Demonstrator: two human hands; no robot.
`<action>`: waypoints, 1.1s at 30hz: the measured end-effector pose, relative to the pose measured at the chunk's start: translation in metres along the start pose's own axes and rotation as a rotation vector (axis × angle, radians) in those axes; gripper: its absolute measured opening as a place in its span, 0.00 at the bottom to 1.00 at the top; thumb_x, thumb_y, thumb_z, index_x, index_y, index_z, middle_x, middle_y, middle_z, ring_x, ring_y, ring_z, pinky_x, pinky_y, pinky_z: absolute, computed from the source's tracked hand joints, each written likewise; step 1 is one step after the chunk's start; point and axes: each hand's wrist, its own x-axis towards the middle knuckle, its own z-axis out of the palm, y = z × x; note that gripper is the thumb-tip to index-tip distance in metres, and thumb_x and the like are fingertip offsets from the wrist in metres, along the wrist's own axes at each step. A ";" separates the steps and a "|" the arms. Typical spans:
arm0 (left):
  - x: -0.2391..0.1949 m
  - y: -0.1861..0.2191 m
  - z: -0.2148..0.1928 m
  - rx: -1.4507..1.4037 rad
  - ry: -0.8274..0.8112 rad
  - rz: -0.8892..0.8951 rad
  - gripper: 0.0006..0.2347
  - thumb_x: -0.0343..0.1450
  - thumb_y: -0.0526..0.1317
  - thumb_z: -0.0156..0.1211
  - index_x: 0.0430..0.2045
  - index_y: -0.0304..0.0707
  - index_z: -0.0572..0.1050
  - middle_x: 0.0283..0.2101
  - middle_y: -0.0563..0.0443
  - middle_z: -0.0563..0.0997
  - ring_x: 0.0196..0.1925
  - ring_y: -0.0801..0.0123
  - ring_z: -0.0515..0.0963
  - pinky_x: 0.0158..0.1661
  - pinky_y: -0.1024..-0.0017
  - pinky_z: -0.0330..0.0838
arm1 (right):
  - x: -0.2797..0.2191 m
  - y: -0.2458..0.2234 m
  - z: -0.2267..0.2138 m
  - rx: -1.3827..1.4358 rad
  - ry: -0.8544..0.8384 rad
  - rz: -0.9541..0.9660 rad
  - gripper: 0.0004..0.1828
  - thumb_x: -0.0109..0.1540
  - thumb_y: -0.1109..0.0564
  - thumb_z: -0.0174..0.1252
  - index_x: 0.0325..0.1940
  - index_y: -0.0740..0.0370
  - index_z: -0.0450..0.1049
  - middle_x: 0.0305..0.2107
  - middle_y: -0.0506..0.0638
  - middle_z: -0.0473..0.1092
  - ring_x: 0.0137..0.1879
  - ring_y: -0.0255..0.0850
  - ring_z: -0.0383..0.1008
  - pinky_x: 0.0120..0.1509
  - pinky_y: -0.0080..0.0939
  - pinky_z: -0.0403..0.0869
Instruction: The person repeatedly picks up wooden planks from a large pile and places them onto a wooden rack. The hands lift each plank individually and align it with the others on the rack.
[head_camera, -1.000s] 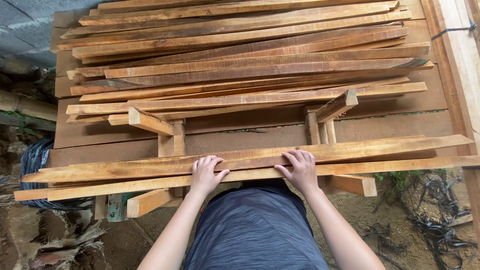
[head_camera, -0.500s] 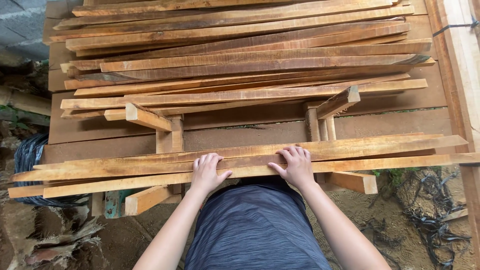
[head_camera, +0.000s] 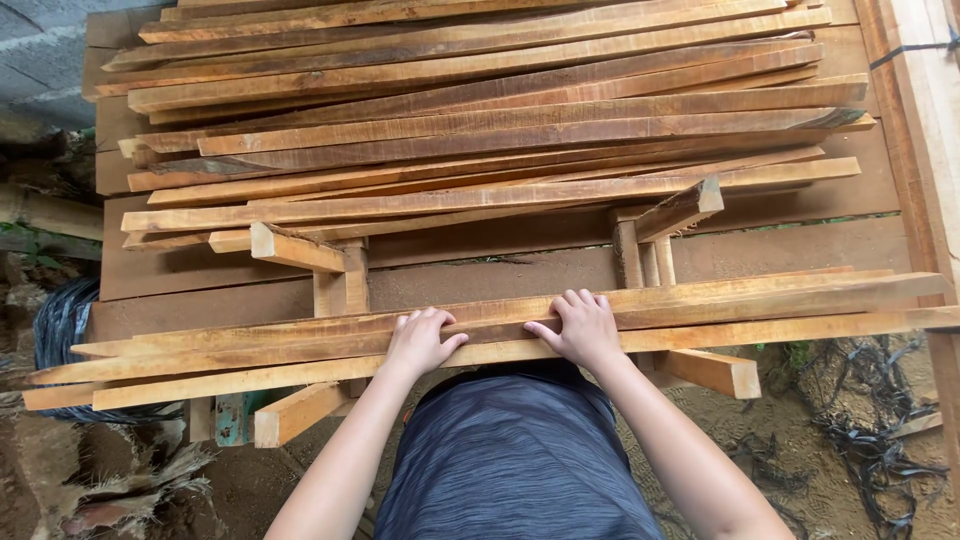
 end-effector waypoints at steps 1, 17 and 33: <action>0.000 0.002 -0.007 -0.003 -0.001 -0.005 0.16 0.70 0.55 0.62 0.46 0.51 0.75 0.48 0.55 0.80 0.58 0.61 0.76 0.60 0.55 0.64 | 0.001 0.000 -0.001 0.001 -0.004 -0.004 0.26 0.57 0.25 0.60 0.35 0.48 0.74 0.32 0.42 0.71 0.48 0.40 0.73 0.59 0.48 0.69; 0.080 -0.009 -0.078 -0.150 -0.023 -0.099 0.15 0.67 0.57 0.62 0.42 0.59 0.82 0.45 0.58 0.86 0.57 0.61 0.82 0.56 0.62 0.71 | 0.096 0.021 0.018 0.073 -0.032 0.053 0.30 0.58 0.24 0.57 0.38 0.51 0.73 0.34 0.44 0.68 0.47 0.43 0.73 0.55 0.46 0.67; 0.163 -0.007 -0.123 -0.246 -0.199 -0.104 0.15 0.71 0.55 0.58 0.41 0.51 0.83 0.47 0.52 0.85 0.59 0.56 0.80 0.57 0.58 0.71 | 0.205 0.003 -0.008 0.458 0.172 -0.038 0.12 0.62 0.41 0.65 0.31 0.47 0.76 0.25 0.38 0.72 0.37 0.37 0.78 0.43 0.37 0.75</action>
